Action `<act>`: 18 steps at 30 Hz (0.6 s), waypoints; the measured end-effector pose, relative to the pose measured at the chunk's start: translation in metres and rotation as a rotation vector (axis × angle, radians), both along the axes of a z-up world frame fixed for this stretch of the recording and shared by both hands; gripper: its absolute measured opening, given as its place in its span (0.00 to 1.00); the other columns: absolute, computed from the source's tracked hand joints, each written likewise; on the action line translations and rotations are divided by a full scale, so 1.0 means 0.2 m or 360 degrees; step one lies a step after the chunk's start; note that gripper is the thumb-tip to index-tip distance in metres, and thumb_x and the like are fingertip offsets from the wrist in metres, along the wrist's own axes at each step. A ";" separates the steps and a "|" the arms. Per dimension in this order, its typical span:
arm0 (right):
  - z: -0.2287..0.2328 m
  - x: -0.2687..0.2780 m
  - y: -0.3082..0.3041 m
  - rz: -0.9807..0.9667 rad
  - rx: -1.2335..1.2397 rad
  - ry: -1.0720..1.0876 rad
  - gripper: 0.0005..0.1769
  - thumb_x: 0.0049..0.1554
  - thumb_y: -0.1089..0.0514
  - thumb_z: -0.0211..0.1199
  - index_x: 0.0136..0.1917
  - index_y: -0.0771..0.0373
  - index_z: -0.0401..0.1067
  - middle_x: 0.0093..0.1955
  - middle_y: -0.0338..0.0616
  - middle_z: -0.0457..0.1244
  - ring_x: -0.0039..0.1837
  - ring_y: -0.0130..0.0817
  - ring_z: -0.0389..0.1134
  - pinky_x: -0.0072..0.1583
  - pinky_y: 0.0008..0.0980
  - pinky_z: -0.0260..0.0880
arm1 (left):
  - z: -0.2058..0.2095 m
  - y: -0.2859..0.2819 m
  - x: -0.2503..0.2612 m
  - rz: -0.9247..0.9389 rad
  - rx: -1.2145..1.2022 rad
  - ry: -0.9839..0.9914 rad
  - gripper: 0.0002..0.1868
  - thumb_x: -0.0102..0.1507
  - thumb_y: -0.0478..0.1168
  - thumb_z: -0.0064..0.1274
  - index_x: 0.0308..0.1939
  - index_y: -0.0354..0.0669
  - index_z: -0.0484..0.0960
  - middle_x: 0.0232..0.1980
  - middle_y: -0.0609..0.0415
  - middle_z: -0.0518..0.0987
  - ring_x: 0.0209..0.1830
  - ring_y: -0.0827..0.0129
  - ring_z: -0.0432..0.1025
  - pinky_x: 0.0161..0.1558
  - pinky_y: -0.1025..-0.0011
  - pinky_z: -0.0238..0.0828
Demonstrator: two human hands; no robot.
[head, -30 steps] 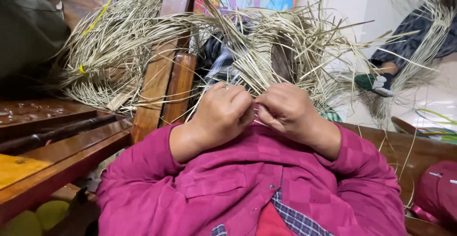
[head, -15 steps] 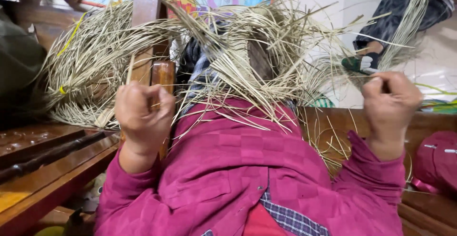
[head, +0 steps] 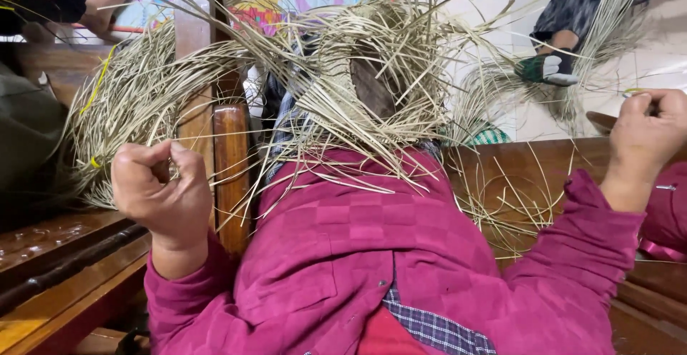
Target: Weaving dried straw or grass strands together to create a handcrafted item.
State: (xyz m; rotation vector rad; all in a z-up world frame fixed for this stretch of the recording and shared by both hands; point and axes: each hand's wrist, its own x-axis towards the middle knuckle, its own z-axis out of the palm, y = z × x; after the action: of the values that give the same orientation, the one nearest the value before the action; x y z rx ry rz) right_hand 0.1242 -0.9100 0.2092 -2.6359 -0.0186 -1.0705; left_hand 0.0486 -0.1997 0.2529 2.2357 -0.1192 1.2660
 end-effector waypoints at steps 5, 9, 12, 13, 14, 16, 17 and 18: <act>-0.06 0.02 -0.12 -0.0129 -0.0032 0.0011 0.08 0.72 0.73 0.57 0.50 0.72 0.76 0.43 0.50 0.68 0.44 0.37 0.68 0.45 0.35 0.69 | -0.01 0.04 0.07 0.0113 -0.0050 0.0037 0.07 0.63 0.17 0.54 0.38 0.25 0.73 0.34 0.43 0.69 0.26 0.62 0.58 0.29 0.64 0.56; -0.19 0.05 -0.36 -0.0326 0.0089 0.0077 0.06 0.73 0.67 0.57 0.53 0.66 0.74 0.41 0.42 0.65 0.42 0.32 0.65 0.43 0.34 0.66 | -0.04 0.11 0.11 0.0200 -0.0060 0.0035 0.06 0.64 0.18 0.56 0.37 0.25 0.74 0.34 0.44 0.68 0.28 0.61 0.58 0.31 0.62 0.55; -0.26 0.05 -0.54 -0.0517 -0.0285 -0.0033 0.14 0.73 0.59 0.56 0.53 0.67 0.81 0.43 0.45 0.74 0.43 0.37 0.77 0.41 0.32 0.74 | -0.09 0.16 0.15 0.0220 -0.0039 0.0049 0.08 0.63 0.19 0.53 0.36 0.29 0.71 0.34 0.47 0.65 0.27 0.65 0.55 0.28 0.66 0.52; -0.21 0.02 -0.48 -0.0455 -0.0265 -0.0035 0.14 0.73 0.60 0.56 0.53 0.67 0.80 0.43 0.46 0.73 0.44 0.37 0.76 0.42 0.33 0.74 | -0.09 0.17 0.16 0.0252 -0.0049 0.0031 0.07 0.63 0.18 0.54 0.36 0.28 0.73 0.34 0.47 0.67 0.27 0.65 0.56 0.29 0.66 0.53; -0.16 0.00 -0.42 -0.0393 -0.0245 -0.0037 0.13 0.74 0.61 0.56 0.53 0.67 0.79 0.44 0.47 0.73 0.44 0.38 0.76 0.43 0.34 0.73 | -0.09 0.18 0.17 0.0283 -0.0059 0.0012 0.07 0.63 0.18 0.55 0.37 0.27 0.74 0.34 0.46 0.68 0.27 0.65 0.57 0.29 0.66 0.54; -0.07 -0.02 -0.31 -0.0305 -0.0214 -0.0034 0.12 0.75 0.62 0.55 0.53 0.67 0.78 0.45 0.48 0.72 0.45 0.39 0.75 0.44 0.35 0.73 | -0.09 0.23 0.20 0.0326 -0.0136 -0.0005 0.07 0.62 0.18 0.54 0.37 0.27 0.74 0.34 0.46 0.69 0.27 0.65 0.58 0.29 0.67 0.54; -0.02 -0.03 -0.26 -0.0219 -0.0182 -0.0033 0.12 0.75 0.64 0.55 0.52 0.68 0.77 0.45 0.49 0.71 0.46 0.40 0.74 0.45 0.36 0.72 | -0.09 0.25 0.21 0.0368 -0.0214 -0.0025 0.07 0.62 0.18 0.52 0.38 0.28 0.74 0.34 0.45 0.70 0.27 0.65 0.59 0.29 0.67 0.53; 0.02 -0.11 -0.19 -0.0221 -0.0182 -0.0035 0.12 0.75 0.64 0.55 0.52 0.68 0.77 0.45 0.49 0.71 0.46 0.40 0.74 0.45 0.36 0.72 | -0.07 0.27 0.21 0.0365 -0.0215 -0.0027 0.07 0.62 0.18 0.52 0.38 0.28 0.74 0.34 0.45 0.70 0.27 0.65 0.59 0.29 0.67 0.53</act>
State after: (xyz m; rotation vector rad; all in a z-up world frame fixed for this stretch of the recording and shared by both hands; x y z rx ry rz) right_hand 0.1014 -0.9473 0.2127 -2.7622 0.1034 -1.1759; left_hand 0.0897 -0.1467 0.2389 2.1692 0.2167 1.3681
